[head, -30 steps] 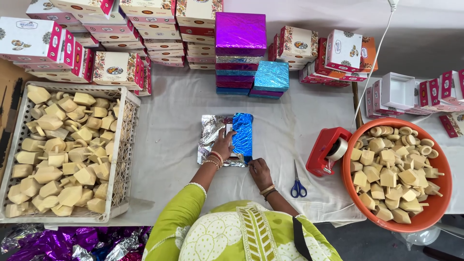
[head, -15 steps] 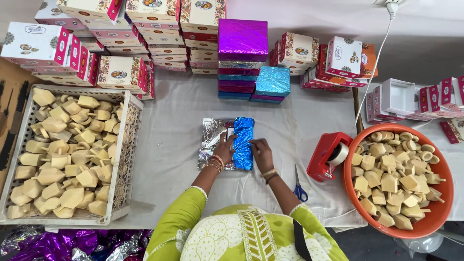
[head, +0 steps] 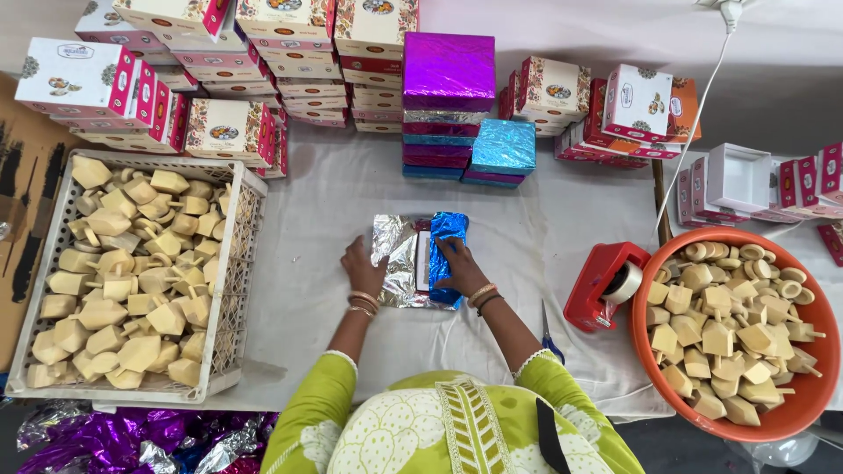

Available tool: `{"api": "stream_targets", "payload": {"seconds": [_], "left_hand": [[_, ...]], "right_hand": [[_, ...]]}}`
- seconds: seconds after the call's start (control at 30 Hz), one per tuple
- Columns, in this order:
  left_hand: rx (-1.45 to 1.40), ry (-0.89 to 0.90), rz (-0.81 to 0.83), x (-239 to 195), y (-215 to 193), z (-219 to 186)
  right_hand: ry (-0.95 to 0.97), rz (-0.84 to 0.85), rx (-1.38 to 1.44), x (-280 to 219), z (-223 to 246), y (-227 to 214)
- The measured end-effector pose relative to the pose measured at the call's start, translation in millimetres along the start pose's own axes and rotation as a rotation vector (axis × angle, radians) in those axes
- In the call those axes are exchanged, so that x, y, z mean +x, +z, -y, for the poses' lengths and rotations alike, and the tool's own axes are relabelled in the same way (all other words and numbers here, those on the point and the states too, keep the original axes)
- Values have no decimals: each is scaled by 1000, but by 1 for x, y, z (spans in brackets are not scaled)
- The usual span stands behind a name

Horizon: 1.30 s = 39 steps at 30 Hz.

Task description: The person wraps small rectangular boxes in shiny metallic foil paper, folding the edges and securing them with clear tape. They place the wrapped boxes into a larger cardboard box and then proceed to wrap another box using a different color of foil.

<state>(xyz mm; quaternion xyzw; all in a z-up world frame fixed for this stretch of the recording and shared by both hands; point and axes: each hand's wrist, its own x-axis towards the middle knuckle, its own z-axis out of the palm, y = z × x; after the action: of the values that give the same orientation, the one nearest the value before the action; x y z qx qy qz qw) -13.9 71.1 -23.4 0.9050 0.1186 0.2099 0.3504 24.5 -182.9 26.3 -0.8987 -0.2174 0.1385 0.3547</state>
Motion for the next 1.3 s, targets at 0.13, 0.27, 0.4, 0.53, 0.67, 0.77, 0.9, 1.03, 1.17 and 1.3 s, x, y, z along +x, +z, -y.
{"api": "stream_targets", "payload": {"seconds": [0.13,0.27,0.4,0.53,0.67,0.77,0.9,1.03,1.17,1.3], "left_hand": [[-33,-328,303,5,9,31],[-44,-359,358,1,23,53],[-146,-287,284,10,7,24],[-240,-168,227,7,21,-9],[-319,-29,283,-3,40,-43],[-360,-92,371,-7,41,-77],[-341,-108,406,-21,71,-78],[-313,42,345,-29,87,-80],[-305,-96,452,-27,78,-95],[-315,-45,443,-38,98,-79]], "right_hand": [[34,22,-23,5,10,-4],[72,47,-34,4,14,-6],[92,50,-24,4,11,-4],[66,37,-29,5,12,-4],[84,49,-22,7,14,-6],[98,56,-20,6,13,-5],[85,39,-13,8,4,1],[58,2,-25,9,-13,13],[29,-56,22,9,-27,23],[-59,-136,64,7,-28,18]]}}
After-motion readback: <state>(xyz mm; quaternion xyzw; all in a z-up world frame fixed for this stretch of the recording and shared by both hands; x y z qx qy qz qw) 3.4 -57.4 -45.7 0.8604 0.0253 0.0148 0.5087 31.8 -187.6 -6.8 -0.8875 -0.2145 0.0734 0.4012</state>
